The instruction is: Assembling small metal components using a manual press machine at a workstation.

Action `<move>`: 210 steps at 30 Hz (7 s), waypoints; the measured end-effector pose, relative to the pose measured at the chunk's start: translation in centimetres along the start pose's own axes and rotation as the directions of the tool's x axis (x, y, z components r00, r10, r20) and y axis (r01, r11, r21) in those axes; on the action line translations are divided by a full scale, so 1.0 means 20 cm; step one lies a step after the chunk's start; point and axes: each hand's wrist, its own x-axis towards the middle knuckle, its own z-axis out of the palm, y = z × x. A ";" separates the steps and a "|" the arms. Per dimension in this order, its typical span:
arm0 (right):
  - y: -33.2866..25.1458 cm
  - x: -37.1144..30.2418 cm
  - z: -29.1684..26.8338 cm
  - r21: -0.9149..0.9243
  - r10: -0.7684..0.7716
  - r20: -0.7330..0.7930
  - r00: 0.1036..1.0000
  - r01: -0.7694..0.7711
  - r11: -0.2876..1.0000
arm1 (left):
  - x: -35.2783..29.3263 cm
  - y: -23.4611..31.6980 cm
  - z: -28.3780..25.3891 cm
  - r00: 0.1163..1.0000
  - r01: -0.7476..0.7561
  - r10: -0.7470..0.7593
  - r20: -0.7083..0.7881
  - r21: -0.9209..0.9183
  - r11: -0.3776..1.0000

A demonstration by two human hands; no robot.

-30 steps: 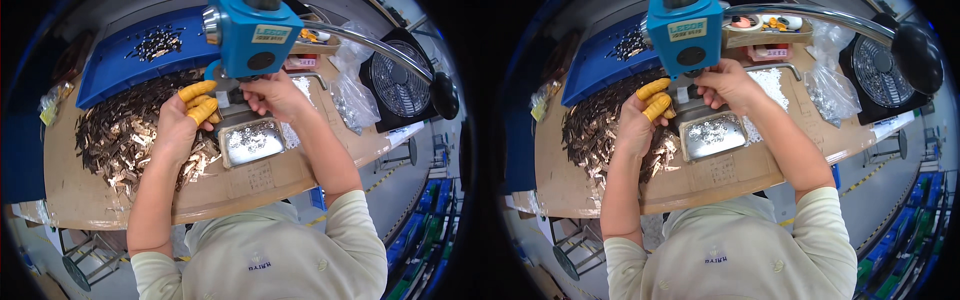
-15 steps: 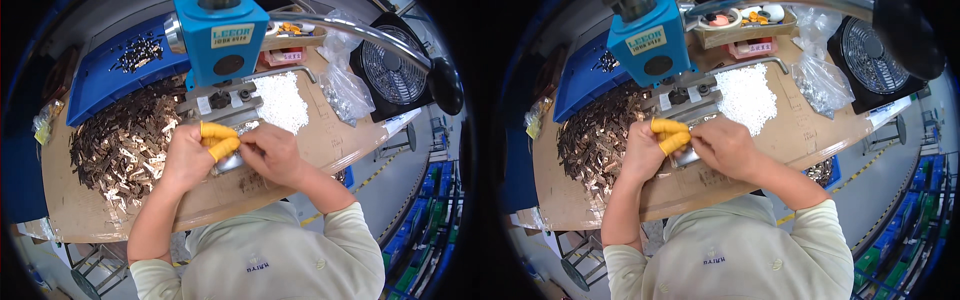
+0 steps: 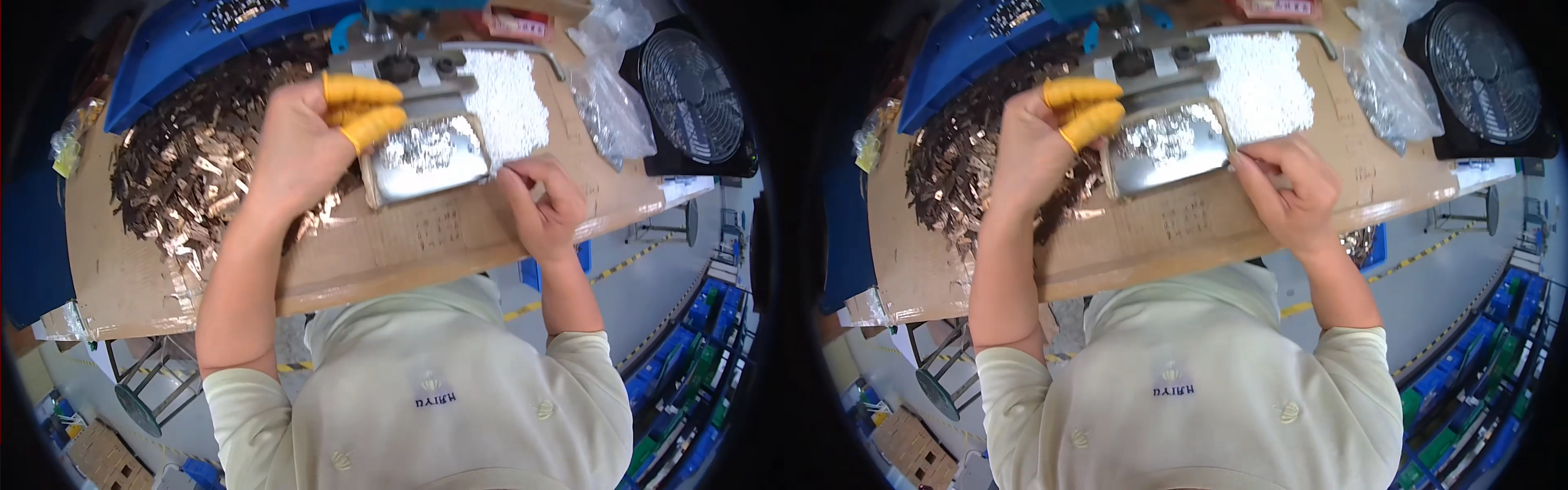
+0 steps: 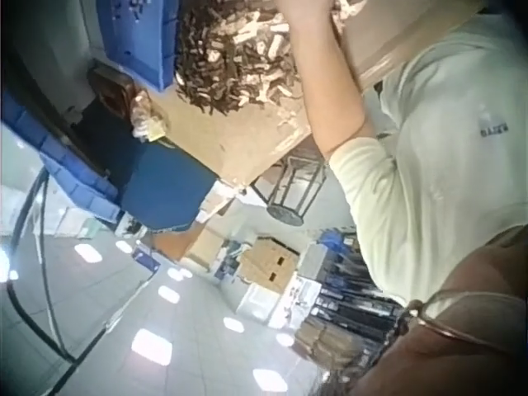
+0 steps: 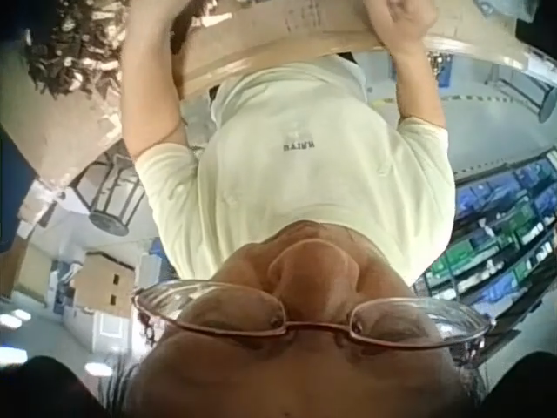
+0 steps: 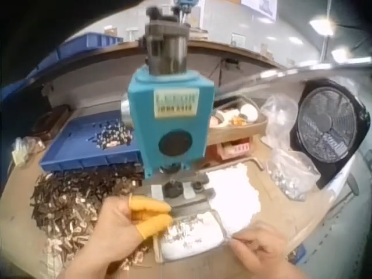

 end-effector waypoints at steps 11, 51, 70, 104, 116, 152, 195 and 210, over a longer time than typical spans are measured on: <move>0.14 -0.76 0.06 -0.102 0.128 0.361 0.924 -0.097 0.990 | 0.03 0.01 0.04 0.998 -0.047 0.045 -0.038 -0.046 0.998; 0.17 -1.30 -0.21 -0.221 0.759 -0.345 0.552 -0.834 0.506 | -0.17 -0.27 1.30 0.249 -0.957 0.215 0.944 0.206 0.203; 1.20 -1.76 -0.83 0.358 0.878 -0.477 0.038 -0.904 0.234 | 0.12 -2.28 2.30 0.402 0.046 -0.892 0.208 0.968 0.246; 1.34 -1.70 -0.89 0.470 0.918 -0.100 0.385 -0.794 0.385 | 0.50 -3.57 1.87 0.415 0.863 -0.830 -0.374 0.449 0.230; 1.14 -1.71 -1.01 0.179 0.937 -0.185 0.296 -0.928 0.328 | 0.01 -2.75 2.56 0.458 0.731 -0.888 0.029 0.556 0.395; 0.12 -0.02 -0.12 0.136 0.418 -0.353 0.837 -0.396 0.908 | -0.04 0.00 0.15 0.982 -0.181 0.186 -0.032 -0.432 0.883; 0.36 0.00 -0.23 0.134 0.568 -0.227 0.791 -0.552 0.823 | 0.02 -0.02 -0.04 0.998 -0.022 0.000 -0.067 -0.327 0.945; 0.41 0.25 -0.24 -0.466 0.434 0.069 0.898 -0.356 0.810 | -0.01 -0.02 -0.13 0.991 0.075 -0.104 -0.083 -0.292 0.953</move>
